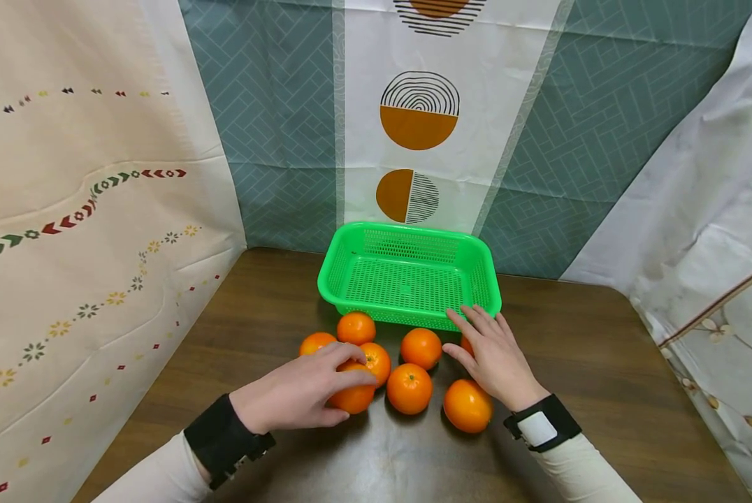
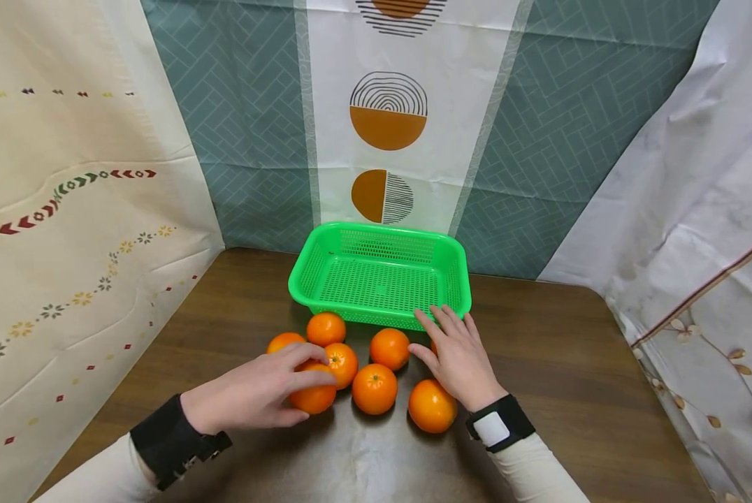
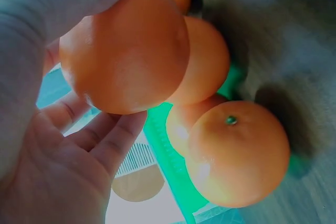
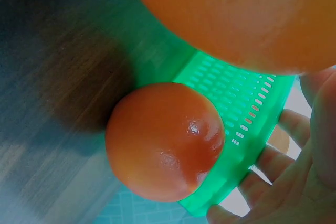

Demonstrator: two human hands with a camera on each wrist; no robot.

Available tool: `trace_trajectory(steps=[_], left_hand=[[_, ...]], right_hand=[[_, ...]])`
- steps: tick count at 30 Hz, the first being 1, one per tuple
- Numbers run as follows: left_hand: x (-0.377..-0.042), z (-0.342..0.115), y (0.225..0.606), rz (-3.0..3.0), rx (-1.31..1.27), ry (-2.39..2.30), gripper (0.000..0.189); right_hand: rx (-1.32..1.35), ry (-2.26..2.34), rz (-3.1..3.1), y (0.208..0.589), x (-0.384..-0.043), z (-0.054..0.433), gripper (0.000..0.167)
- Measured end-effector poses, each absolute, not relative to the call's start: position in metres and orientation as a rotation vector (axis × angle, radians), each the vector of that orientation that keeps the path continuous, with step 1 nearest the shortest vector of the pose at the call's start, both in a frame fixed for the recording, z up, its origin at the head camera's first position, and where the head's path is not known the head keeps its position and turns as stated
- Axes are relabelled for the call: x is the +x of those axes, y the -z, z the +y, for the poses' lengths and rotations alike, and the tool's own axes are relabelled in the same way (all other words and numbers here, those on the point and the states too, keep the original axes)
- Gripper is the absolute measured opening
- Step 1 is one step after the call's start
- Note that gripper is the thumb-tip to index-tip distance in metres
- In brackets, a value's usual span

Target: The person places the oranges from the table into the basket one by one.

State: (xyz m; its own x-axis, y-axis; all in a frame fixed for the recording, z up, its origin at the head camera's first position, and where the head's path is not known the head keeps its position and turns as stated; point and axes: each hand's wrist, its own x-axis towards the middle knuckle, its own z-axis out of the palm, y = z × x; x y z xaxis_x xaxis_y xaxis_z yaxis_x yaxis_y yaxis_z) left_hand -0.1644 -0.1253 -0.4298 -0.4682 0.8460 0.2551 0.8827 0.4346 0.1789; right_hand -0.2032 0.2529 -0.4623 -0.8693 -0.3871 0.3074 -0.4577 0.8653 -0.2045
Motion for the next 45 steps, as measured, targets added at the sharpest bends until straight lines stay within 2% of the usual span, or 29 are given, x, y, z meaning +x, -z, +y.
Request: trace_trajectory(steps=[14,45], left_hand=[[-0.187,-0.124,0.416,-2.502,-1.448,0.591,0.054],[-0.279,-0.108,0.404,-2.574,-0.865,0.670,0.057]], right_hand=[[0.627,-0.408,-2.796,0.463,-0.202,0.254,0.070],[0.656,-0.383,-2.753,0.466,-0.202,0.254,0.070]])
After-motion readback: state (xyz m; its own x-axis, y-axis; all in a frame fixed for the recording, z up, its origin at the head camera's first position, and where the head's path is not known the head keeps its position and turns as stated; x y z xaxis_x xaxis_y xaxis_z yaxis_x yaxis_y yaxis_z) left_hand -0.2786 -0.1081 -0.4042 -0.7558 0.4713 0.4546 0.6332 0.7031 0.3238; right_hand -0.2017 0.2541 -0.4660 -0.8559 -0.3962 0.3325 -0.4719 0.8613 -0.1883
